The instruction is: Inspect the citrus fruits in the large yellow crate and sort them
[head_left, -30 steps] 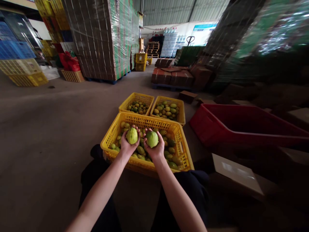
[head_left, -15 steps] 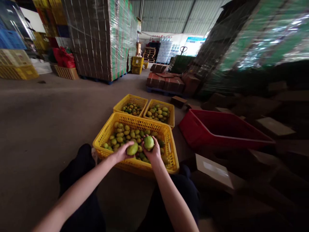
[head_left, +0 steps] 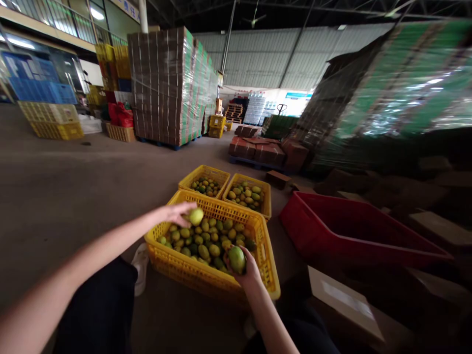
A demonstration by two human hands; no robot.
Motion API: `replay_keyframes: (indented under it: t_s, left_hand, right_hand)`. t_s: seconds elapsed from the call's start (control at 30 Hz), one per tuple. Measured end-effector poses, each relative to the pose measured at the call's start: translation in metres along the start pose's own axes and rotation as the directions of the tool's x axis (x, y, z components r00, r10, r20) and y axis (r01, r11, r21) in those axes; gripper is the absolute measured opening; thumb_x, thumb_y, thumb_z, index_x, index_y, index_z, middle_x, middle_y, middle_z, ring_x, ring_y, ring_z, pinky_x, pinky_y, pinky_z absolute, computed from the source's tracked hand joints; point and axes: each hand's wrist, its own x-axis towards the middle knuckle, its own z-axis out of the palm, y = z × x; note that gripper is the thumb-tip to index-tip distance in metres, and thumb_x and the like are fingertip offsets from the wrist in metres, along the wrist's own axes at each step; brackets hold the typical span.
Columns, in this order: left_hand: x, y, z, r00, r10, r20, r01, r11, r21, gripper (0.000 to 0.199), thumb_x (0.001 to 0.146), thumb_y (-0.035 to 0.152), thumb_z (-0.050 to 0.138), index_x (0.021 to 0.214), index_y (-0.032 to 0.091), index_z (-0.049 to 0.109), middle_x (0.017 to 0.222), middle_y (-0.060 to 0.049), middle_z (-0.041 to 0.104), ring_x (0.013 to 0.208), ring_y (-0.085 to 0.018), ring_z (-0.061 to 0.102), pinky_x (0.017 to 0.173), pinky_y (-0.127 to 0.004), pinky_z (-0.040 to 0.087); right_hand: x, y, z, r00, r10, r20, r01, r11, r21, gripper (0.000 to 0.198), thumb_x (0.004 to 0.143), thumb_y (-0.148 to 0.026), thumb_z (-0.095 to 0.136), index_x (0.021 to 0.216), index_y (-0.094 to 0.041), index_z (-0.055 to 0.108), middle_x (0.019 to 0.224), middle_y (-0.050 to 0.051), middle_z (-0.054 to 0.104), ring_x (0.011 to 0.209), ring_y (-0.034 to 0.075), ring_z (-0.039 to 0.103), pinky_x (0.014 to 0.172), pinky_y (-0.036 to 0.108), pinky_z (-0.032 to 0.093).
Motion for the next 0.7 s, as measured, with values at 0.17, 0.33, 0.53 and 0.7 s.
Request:
replay_keyframes:
  t_s: [0.17, 0.33, 0.53, 0.7]
  left_hand:
    - [0.025, 0.024, -0.052, 0.973, 0.003, -0.229, -0.044, 0.984, -0.174, 0.054, 0.096, 0.050, 0.027, 0.138, 0.021, 0.041, 0.150, -0.015, 0.043, 0.116, -0.023, 0.063, 0.088, -0.030, 0.054]
    - [-0.003, -0.062, 0.022, 0.976, -0.162, 0.146, 0.155, 0.986, 0.053, 0.030, 0.083, 0.036, 0.049, 0.100, 0.017, 0.064, 0.119, -0.012, 0.069, 0.096, -0.026, 0.071, 0.075, -0.032, 0.054]
    - [-0.018, -0.124, 0.071, 0.958, -0.109, 0.265, -0.048, 0.851, 0.523, 0.033, 0.078, 0.047, 0.053, 0.086, 0.021, 0.072, 0.102, -0.009, 0.075, 0.104, -0.032, 0.067, 0.083, -0.039, 0.051]
    - [-0.019, -0.134, 0.065, 0.966, 0.002, 0.260, -0.159, 0.795, 0.585, 0.041, 0.085, 0.050, 0.047, 0.101, 0.022, 0.074, 0.107, -0.007, 0.075, 0.103, -0.028, 0.067, 0.088, -0.035, 0.049]
  right_hand:
    - [0.001, 0.002, -0.008, 1.000, -0.003, -0.021, 0.002, 0.998, -0.056, 0.010, 0.086, -0.025, 0.055, 0.081, -0.018, 0.061, 0.059, 0.001, 0.066, 0.070, 0.020, 0.071, 0.065, 0.034, 0.059]
    - [0.005, 0.007, -0.019, 0.998, -0.052, -0.043, 0.046, 0.989, -0.142, 0.009, 0.081, -0.027, 0.063, 0.083, -0.019, 0.062, 0.059, 0.000, 0.066, 0.062, 0.018, 0.069, 0.058, 0.028, 0.057]
    - [0.001, 0.040, -0.040, 1.000, 0.017, -0.021, -0.025, 0.855, -0.518, 0.019, 0.079, -0.035, 0.066, 0.081, -0.016, 0.066, 0.062, 0.001, 0.066, 0.049, 0.014, 0.061, 0.044, 0.021, 0.048]
    - [-0.020, 0.041, -0.044, 0.979, 0.171, 0.115, 0.005, 0.539, -0.843, 0.013, 0.067, -0.026, 0.074, 0.062, -0.015, 0.067, 0.061, 0.005, 0.065, 0.050, 0.016, 0.061, 0.042, 0.023, 0.048]
